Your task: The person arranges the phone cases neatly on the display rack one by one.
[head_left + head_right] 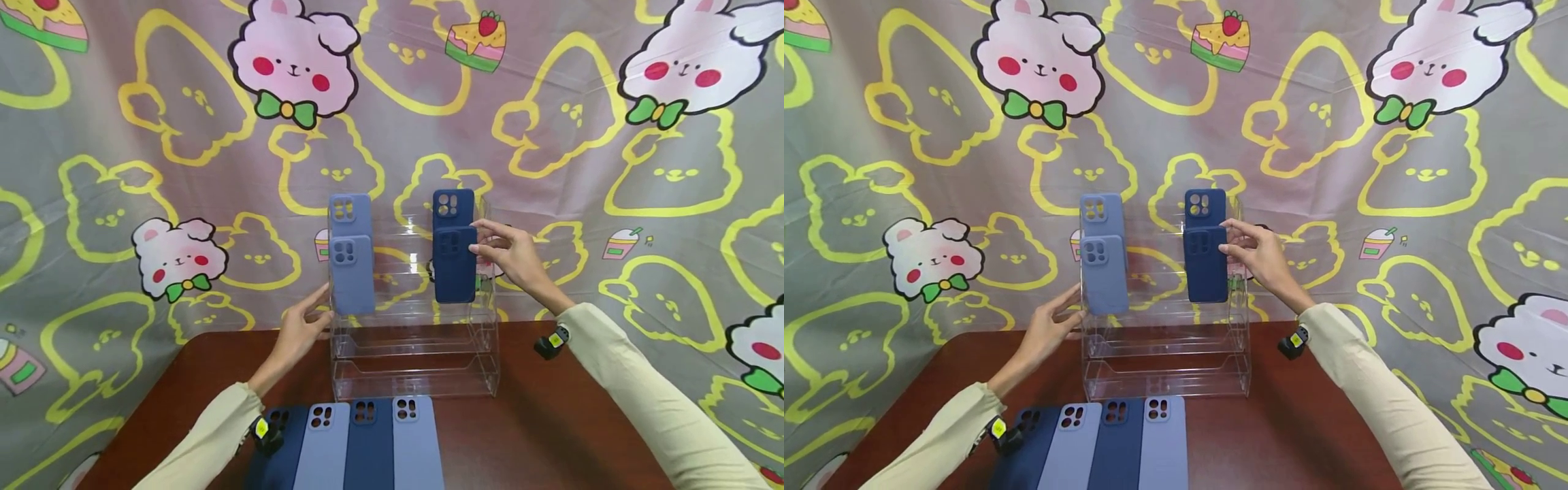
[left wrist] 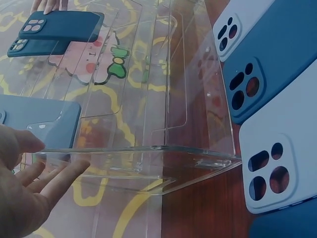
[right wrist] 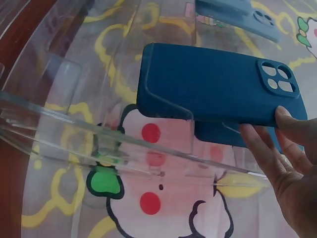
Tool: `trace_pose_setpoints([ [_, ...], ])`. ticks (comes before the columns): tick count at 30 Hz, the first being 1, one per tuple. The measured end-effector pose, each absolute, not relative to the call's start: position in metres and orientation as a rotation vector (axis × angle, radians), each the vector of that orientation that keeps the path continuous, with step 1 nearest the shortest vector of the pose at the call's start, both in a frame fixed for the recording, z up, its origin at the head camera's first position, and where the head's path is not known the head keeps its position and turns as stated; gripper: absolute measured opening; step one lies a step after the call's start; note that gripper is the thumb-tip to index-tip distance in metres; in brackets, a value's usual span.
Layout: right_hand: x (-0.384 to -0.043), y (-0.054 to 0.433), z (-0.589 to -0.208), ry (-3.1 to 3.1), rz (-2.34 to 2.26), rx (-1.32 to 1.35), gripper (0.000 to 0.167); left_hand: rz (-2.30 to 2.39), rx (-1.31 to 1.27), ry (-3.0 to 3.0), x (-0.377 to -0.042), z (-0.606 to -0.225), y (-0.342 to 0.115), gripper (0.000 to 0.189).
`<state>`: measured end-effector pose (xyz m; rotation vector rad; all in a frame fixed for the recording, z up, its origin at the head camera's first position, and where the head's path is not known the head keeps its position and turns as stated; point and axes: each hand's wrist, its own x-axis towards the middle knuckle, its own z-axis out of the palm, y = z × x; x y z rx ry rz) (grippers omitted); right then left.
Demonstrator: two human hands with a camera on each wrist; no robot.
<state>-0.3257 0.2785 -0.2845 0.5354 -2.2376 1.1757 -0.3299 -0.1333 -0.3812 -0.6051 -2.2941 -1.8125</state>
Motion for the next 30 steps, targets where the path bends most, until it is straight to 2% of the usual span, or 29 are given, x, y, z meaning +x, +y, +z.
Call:
trace_pose_setpoints([
  [15,-0.332,0.281,-0.305,-2.203,1.185,0.543,0.043,-1.815,-0.617,-2.316,-0.332,-0.382,-0.137,0.061],
  [25,-0.332,0.274,-0.309,-2.146,0.789,0.519,0.046,-1.831,-0.603,-2.323,-0.332,-0.383,-0.135,0.061],
  [30,-0.334,0.273,-0.309,-2.115,0.743,0.445,0.046,-1.821,-0.619,-2.330,-0.332,-0.382,-0.136,0.061],
])
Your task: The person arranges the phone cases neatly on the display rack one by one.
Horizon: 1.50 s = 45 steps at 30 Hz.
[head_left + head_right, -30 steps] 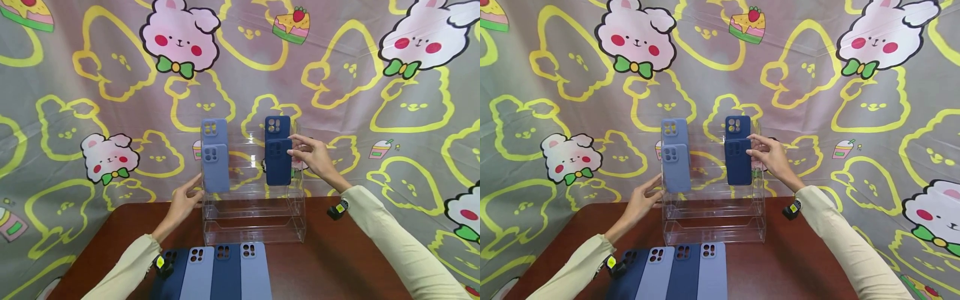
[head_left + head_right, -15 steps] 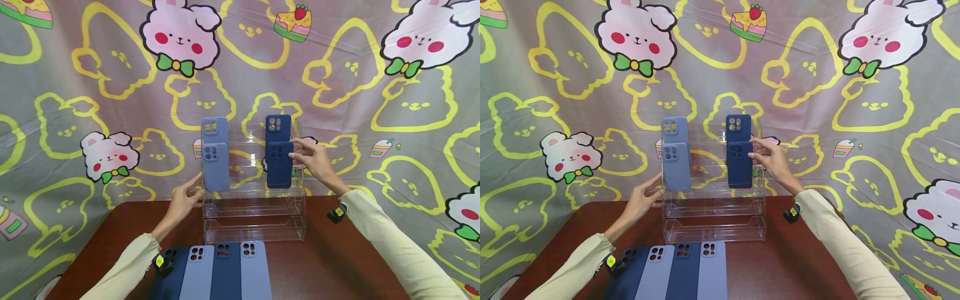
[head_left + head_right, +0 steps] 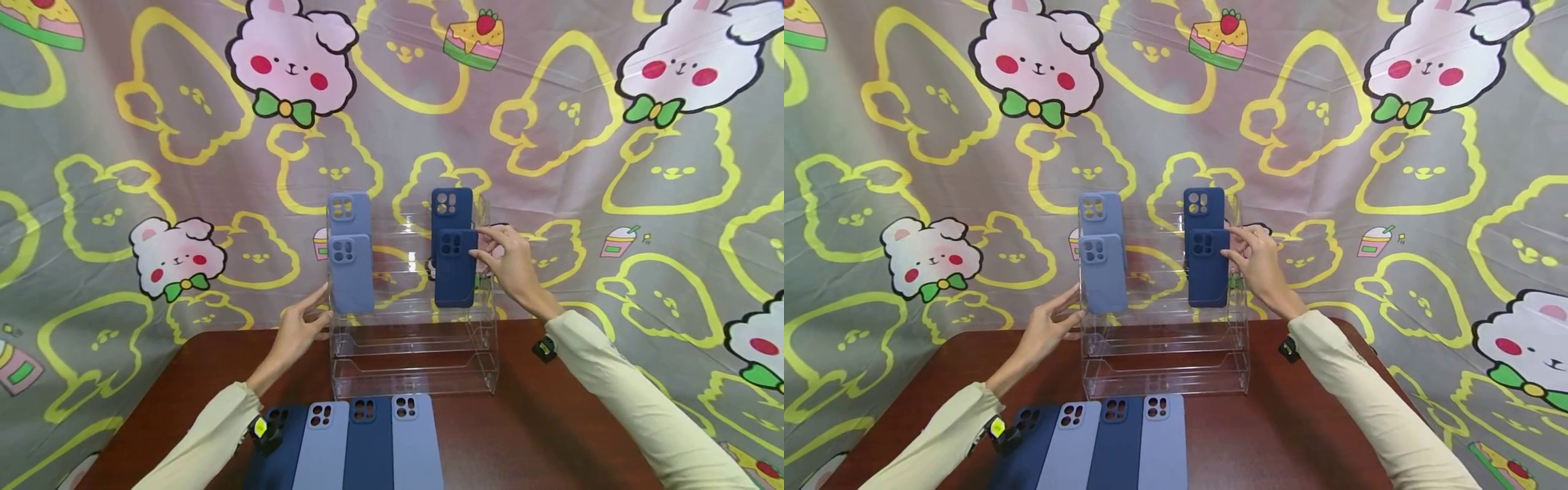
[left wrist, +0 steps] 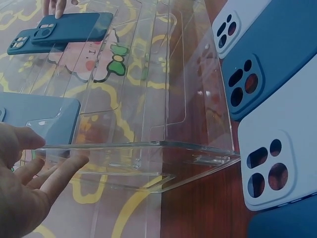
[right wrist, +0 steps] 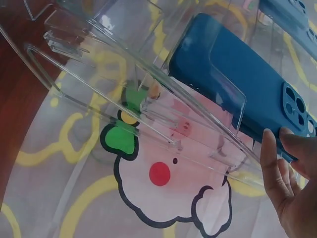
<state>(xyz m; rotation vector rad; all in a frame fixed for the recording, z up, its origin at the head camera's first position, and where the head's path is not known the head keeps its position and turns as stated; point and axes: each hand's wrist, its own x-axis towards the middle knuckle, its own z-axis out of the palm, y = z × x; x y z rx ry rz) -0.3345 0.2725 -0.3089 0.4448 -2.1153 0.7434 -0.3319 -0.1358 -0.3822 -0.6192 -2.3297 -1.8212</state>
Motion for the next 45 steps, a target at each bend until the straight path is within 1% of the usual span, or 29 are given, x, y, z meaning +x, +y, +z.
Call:
trace_pose_setpoints([
  [22,-0.325,0.273,-0.318,-2.092,0.801,0.420,0.048,-1.798,-0.631,-2.343,-0.327,-0.384,-0.135,0.061],
  [29,-0.315,0.271,-0.325,-2.130,0.787,0.367,0.043,-1.807,-0.642,-2.335,-0.329,-0.383,-0.135,0.062],
  [45,-0.285,0.252,-0.346,-2.167,0.797,0.503,0.032,-1.821,-0.658,-2.322,-0.331,-0.383,-0.136,0.063],
])
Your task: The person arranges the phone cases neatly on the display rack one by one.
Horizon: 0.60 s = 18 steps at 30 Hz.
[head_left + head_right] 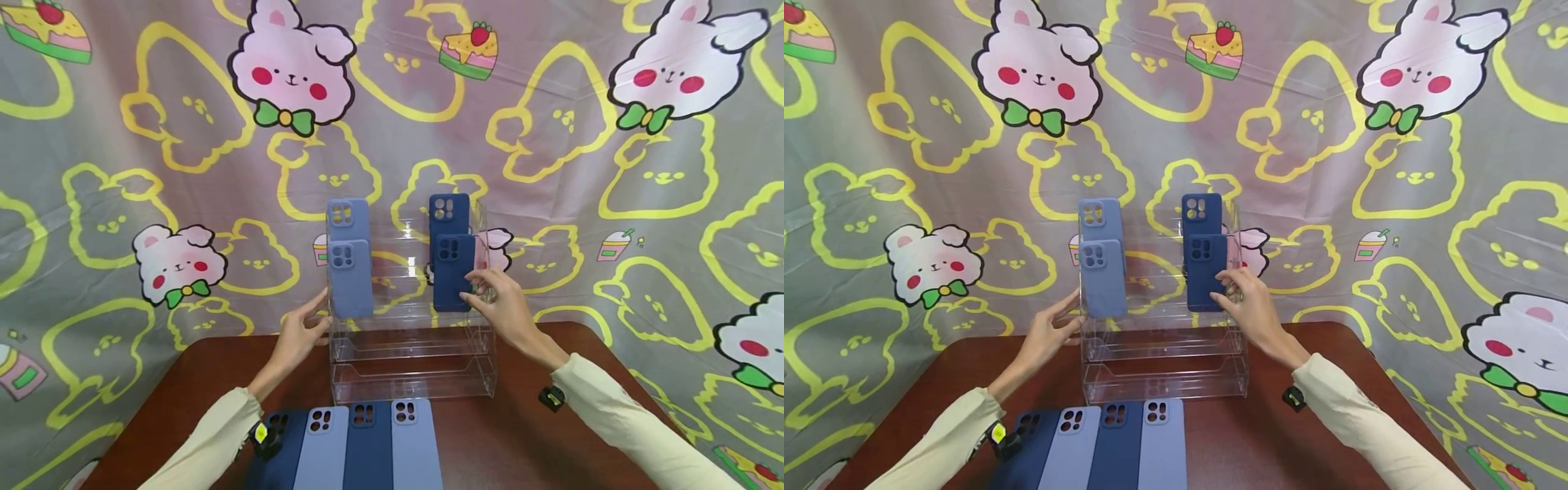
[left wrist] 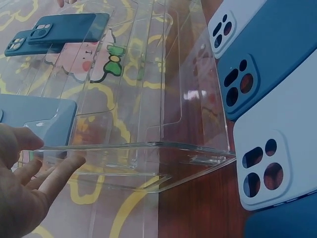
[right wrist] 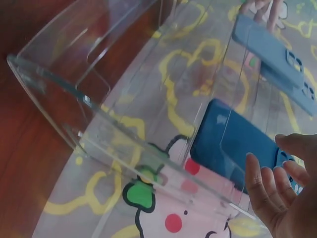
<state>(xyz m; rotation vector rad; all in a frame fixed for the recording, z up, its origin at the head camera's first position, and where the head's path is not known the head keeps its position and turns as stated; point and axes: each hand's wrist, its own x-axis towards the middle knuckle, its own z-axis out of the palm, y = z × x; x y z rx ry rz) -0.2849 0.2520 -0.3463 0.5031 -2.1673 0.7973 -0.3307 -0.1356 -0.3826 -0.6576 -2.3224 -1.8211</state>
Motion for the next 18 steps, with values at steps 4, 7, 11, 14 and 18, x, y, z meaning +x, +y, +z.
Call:
trace_pose_setpoints([
  [4,-0.280,0.247,-0.351,-2.161,0.805,0.529,0.031,-1.838,-0.652,-2.307,-0.330,-0.383,-0.135,0.064],
  [7,-0.275,0.243,-0.355,-2.182,0.835,0.555,0.030,-1.836,-0.647,-2.307,-0.330,-0.383,-0.134,0.064],
  [11,-0.267,0.236,-0.366,-2.246,0.893,0.580,0.029,-1.826,-0.656,-2.313,-0.331,-0.384,-0.134,0.064],
  [14,-0.261,0.230,-0.375,-2.292,0.910,0.595,0.028,-1.820,-0.661,-2.316,-0.332,-0.385,-0.134,0.063],
  [18,-0.258,0.223,-0.388,-2.315,0.914,0.610,0.028,-1.810,-0.650,-2.323,-0.332,-0.385,-0.134,0.063],
])
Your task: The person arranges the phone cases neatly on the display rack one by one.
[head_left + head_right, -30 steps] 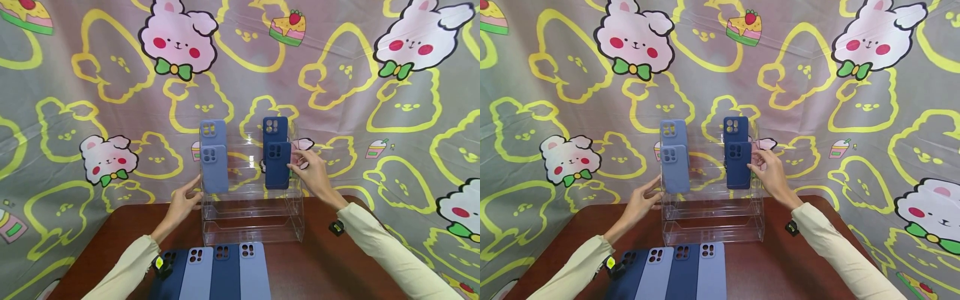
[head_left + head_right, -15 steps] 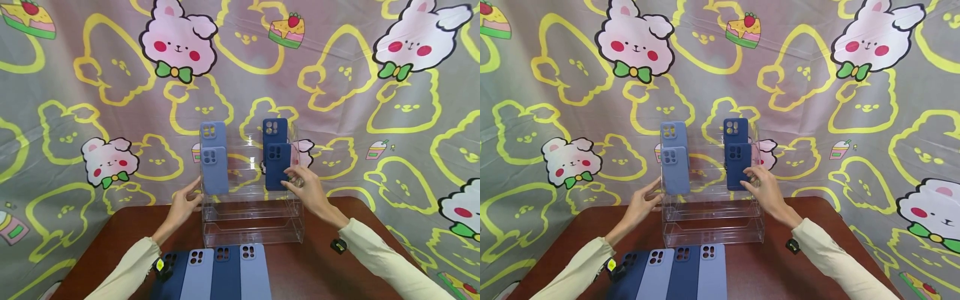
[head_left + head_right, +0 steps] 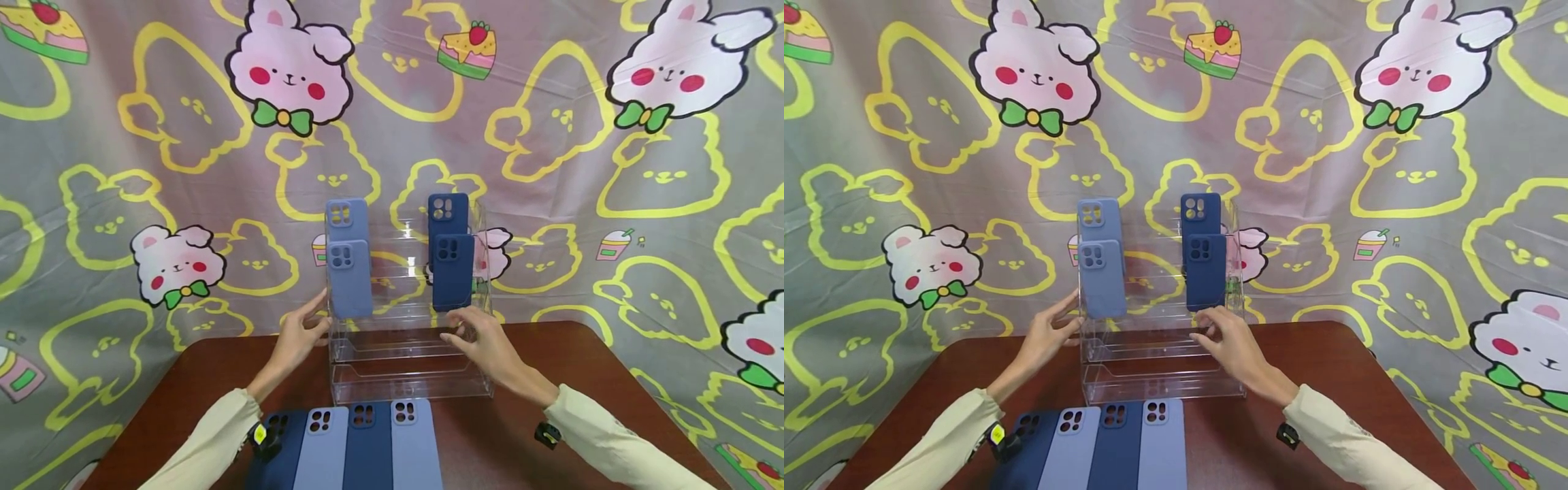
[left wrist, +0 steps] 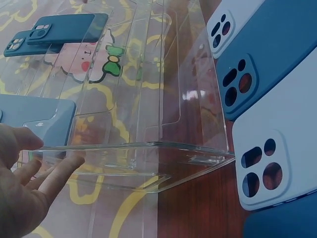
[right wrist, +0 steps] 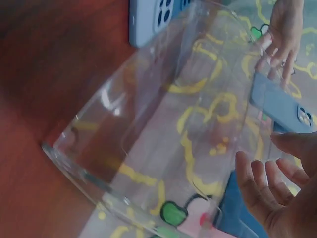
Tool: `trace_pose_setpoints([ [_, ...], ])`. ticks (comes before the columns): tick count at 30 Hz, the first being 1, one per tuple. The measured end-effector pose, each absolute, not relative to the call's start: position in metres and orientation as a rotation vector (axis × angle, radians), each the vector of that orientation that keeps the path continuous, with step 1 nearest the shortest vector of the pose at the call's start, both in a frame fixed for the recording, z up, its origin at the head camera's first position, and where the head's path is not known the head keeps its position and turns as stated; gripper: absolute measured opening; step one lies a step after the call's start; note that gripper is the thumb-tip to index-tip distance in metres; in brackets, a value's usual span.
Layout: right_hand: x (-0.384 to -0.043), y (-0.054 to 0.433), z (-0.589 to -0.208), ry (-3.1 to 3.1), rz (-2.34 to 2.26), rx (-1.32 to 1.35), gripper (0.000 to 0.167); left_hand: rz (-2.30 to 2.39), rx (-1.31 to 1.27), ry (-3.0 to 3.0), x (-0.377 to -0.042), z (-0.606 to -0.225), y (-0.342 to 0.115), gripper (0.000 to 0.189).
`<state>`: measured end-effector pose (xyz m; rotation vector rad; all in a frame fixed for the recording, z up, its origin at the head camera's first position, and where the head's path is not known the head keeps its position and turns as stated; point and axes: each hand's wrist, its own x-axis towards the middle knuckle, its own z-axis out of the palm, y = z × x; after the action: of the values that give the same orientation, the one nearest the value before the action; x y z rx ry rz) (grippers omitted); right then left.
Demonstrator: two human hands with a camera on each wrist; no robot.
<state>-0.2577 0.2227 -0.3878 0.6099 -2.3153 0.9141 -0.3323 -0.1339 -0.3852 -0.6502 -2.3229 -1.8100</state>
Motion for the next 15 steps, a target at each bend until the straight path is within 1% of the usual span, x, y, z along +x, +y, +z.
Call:
trace_pose_setpoints([
  [15,-0.243,0.201,-0.425,-2.413,0.997,0.693,0.023,-1.831,-0.664,-2.308,-0.331,-0.385,-0.135,0.063],
])
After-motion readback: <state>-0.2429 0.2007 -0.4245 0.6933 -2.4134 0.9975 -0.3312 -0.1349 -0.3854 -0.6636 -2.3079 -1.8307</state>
